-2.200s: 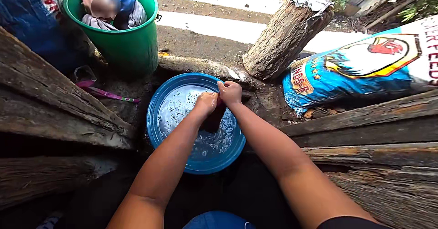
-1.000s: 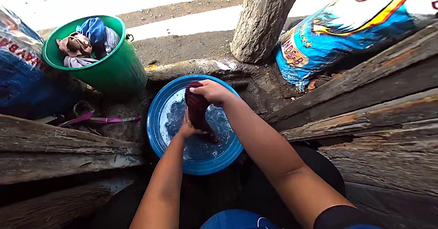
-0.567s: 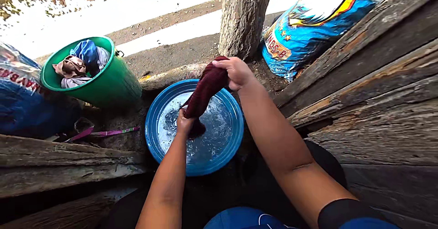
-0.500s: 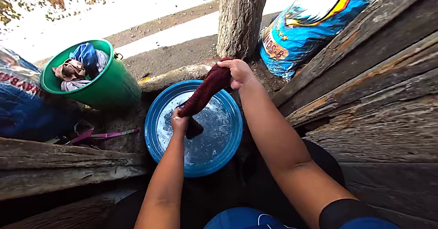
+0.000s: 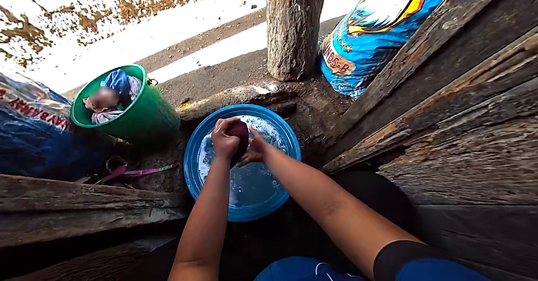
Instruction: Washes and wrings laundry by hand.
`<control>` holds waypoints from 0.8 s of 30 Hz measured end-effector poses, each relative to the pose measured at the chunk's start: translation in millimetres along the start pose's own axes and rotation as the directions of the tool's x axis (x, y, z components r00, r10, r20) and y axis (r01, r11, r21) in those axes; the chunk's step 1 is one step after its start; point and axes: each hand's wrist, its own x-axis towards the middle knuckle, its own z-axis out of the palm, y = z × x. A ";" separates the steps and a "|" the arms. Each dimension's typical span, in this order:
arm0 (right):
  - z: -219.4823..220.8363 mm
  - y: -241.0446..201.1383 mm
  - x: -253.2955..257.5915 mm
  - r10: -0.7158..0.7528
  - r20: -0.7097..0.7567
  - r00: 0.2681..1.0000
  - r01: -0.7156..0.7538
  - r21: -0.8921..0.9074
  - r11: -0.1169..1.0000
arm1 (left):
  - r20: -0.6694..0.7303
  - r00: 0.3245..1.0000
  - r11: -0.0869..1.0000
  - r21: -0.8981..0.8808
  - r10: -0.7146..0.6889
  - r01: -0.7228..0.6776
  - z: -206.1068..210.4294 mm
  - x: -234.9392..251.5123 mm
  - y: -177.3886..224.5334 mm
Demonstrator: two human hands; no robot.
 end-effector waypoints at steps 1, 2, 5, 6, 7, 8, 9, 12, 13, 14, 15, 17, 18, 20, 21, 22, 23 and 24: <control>11.9 -0.1 -3.9 -0.059 0.077 0.995 0.056 0.044 0.997 | -0.014 0.998 0.986 -0.153 -0.063 0.060 4.7 -3.0 0.5; 17.3 0.2 -2.4 -0.148 0.146 0.978 0.134 0.103 0.986 | -0.034 0.990 0.933 -0.339 -0.138 0.119 9.4 -5.9 1.2; 22.5 -5.3 -2.8 -0.263 0.134 0.955 0.234 0.204 0.951 | -0.058 0.942 0.647 -0.740 -0.330 0.181 14.8 -10.0 -1.1; 28.0 -9.9 -7.0 -0.276 0.076 0.958 0.255 0.206 0.945 | -0.056 0.924 0.532 -0.830 -0.378 0.168 13.0 -8.3 -3.5; 34.3 -15.6 -11.3 -0.286 0.031 0.958 0.275 0.197 0.941 | -0.061 0.905 0.446 -0.883 -0.421 0.148 9.3 -5.8 -5.6; 40.3 -21.2 -14.7 -0.299 0.004 0.954 0.293 0.174 0.940 | -0.068 0.883 0.395 -0.908 -0.464 0.138 3.6 -4.1 -9.2; 44.6 -25.9 -15.9 -0.313 -0.010 0.950 0.311 0.149 0.939 | -0.065 0.856 0.380 -0.912 -0.512 0.158 -3.0 -4.0 -16.3; 55.1 -39.8 -17.4 -0.363 -0.072 0.929 0.368 0.090 0.925 | 0.076 0.660 0.373 -0.774 -0.747 0.512 -20.4 -12.5 -50.2; 56.9 -44.1 -18.0 -0.389 -0.130 0.912 0.397 0.043 0.917 | 0.177 0.539 0.277 -0.704 -0.824 0.654 -22.5 -16.0 -58.5; 57.6 -47.6 -17.8 -0.423 -0.195 0.885 0.425 -0.035 0.904 | 0.277 0.443 0.174 -0.650 -0.853 0.740 -22.1 -19.7 -60.9; 57.3 -49.9 -17.1 -0.465 -0.252 0.849 0.448 -0.127 0.885 | 0.375 0.400 0.080 -0.638 -0.836 0.766 -20.4 -25.3 -59.8; 56.6 -49.0 -14.5 -0.538 -0.303 0.787 0.454 -0.306 0.837 | 0.531 0.471 -0.089 -0.724 -0.704 0.684 -12.5 -40.1 -58.6; 58.9 -45.8 -15.7 -0.557 -0.305 0.772 0.446 -0.364 0.818 | 0.549 0.544 -0.159 -0.781 -0.634 0.604 -6.9 -46.8 -56.5; 65.5 -36.9 -17.5 -0.581 -0.277 0.765 0.446 -0.422 0.789 | 0.394 0.642 -0.189 -0.911 -0.657 0.366 5.9 -52.9 -50.2; 67.8 -32.5 -16.3 -0.605 -0.258 0.753 0.464 -0.443 0.767 | 0.282 0.656 -0.166 -0.958 -0.700 0.234 11.2 -51.5 -48.6; 68.8 -29.1 -13.0 -0.645 -0.242 0.725 0.497 -0.465 0.733 | 0.192 0.642 -0.146 -0.981 -0.742 0.125 14.0 -47.5 -47.3; 69.2 -27.6 -10.5 -0.682 -0.226 0.695 0.530 -0.480 0.699 | 0.134 0.615 -0.129 -0.990 -0.777 0.053 13.8 -42.2 -46.4; 69.5 -27.9 -9.1 -0.711 -0.212 0.671 0.559 -0.484 0.673 | 0.109 0.591 -0.117 -0.993 -0.799 0.025 10.9 -36.0 -44.8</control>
